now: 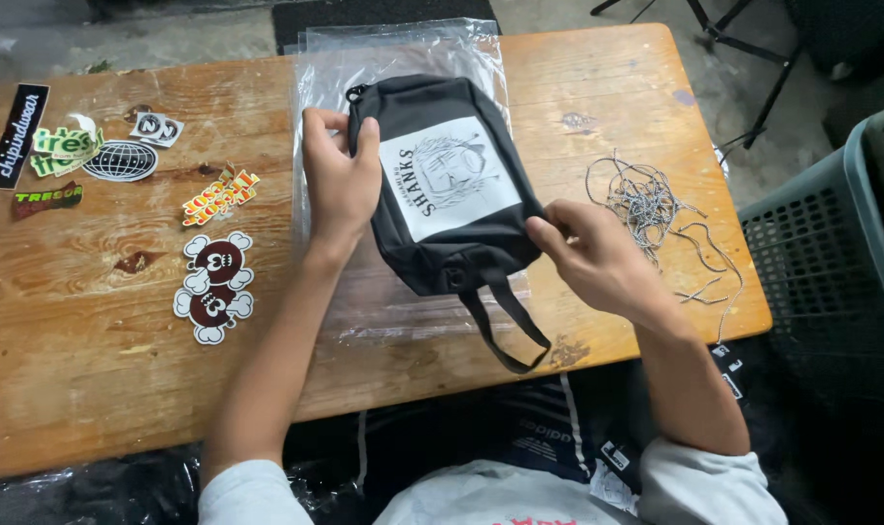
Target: The person places stickers on a black drawstring bag, then puts the bag into a clear plastic bag and seals it. This process is repeated for multiple bags, with the person occasionally moving the bags to the floor and back to the table.
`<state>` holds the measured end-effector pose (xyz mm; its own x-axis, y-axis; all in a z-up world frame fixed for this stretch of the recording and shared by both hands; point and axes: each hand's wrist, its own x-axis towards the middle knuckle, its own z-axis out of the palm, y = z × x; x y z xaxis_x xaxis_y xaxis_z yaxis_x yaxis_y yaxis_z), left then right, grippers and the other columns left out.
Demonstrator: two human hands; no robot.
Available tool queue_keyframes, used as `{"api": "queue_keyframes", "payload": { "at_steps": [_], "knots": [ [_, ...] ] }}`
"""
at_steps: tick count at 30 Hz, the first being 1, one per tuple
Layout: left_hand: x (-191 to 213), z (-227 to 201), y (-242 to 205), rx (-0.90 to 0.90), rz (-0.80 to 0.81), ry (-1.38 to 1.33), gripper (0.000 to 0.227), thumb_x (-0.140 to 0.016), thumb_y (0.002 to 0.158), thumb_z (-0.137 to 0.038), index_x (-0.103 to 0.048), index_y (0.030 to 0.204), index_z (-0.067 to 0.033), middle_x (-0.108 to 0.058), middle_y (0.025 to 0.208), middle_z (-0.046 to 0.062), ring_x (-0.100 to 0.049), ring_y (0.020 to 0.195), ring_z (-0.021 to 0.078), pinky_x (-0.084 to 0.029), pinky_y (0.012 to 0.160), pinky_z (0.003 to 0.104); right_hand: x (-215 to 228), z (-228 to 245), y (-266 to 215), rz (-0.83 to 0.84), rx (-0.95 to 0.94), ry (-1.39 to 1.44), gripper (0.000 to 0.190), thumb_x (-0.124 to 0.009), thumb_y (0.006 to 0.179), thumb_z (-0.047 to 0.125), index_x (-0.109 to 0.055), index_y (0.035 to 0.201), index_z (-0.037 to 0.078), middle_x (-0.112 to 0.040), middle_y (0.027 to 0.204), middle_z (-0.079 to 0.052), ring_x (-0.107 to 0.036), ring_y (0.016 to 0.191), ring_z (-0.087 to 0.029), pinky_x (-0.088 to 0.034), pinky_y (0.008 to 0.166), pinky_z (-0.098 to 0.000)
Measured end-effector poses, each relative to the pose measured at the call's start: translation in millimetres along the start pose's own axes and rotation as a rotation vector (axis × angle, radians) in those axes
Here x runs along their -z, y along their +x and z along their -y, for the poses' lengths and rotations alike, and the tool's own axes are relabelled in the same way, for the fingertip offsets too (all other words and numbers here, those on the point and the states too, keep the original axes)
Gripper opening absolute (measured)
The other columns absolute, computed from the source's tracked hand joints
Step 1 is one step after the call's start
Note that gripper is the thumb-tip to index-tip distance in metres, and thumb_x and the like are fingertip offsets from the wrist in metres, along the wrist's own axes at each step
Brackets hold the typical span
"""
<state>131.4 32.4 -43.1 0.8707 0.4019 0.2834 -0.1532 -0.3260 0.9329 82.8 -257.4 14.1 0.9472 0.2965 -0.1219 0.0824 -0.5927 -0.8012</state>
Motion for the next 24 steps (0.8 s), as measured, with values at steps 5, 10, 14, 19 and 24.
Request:
{"api": "queue_keyframes", "payload": {
  "at_steps": [5,10,14,19,24],
  "knots": [
    [11.6,23.2,6.6,0.114,0.207,0.464,0.036,-0.062,0.099,-0.040,-0.055,0.106,-0.0054,-0.067,0.096,0.021,-0.069,0.099,0.0452,-0.053,0.079,0.055,-36.4,-2.4,19.9,0.034,-0.099,-0.166,0.043,-0.055,0.101,0.039,-0.070,0.090,0.001,-0.063,0.072,-0.018,-0.062,0.077,-0.032,-0.051,0.067,-0.0459],
    [19.1,19.7,-20.0,-0.083,0.254,0.833,0.043,-0.068,0.095,-0.040,-0.060,0.113,-0.0014,-0.057,0.103,0.020,-0.063,0.103,0.0445,-0.054,0.079,0.057,-23.2,-21.4,22.1,0.038,-0.200,-0.498,0.054,-0.047,0.101,0.056,-0.071,0.103,0.008,-0.070,0.100,-0.017,-0.070,0.099,-0.039,-0.054,0.084,-0.0502],
    [30.6,-16.8,-50.6,-0.322,0.374,0.551,0.029,-0.071,0.095,-0.024,-0.064,0.116,-0.0044,-0.059,0.098,0.013,-0.064,0.098,0.0355,-0.053,0.084,0.047,27.8,-86.7,30.1,-0.282,-0.052,-0.625,0.019,-0.058,0.099,0.030,-0.068,0.100,0.014,-0.067,0.093,-0.008,-0.068,0.092,-0.036,-0.054,0.075,-0.0496],
    [23.9,-41.2,-79.2,-0.497,0.508,0.278,0.018,-0.071,0.092,-0.011,-0.068,0.110,-0.0084,-0.065,0.093,0.007,-0.067,0.091,0.0276,-0.055,0.082,0.038,71.5,-147.2,37.9,-0.354,0.177,-0.669,0.014,-0.069,0.091,0.013,-0.071,0.104,0.012,-0.065,0.099,-0.014,-0.065,0.098,-0.040,-0.054,0.081,-0.0497],
    [4.7,-50.8,-93.7,-0.562,0.612,0.104,0.014,-0.066,0.094,-0.008,-0.070,0.107,-0.0098,-0.067,0.092,0.005,-0.068,0.091,0.0269,-0.055,0.082,0.036,78.3,-130.5,42.6,-0.159,0.110,-0.655,0.021,-0.072,0.089,0.016,-0.074,0.110,0.016,-0.064,0.105,-0.012,-0.060,0.103,-0.034,-0.051,0.088,-0.0439]
  ]
}}
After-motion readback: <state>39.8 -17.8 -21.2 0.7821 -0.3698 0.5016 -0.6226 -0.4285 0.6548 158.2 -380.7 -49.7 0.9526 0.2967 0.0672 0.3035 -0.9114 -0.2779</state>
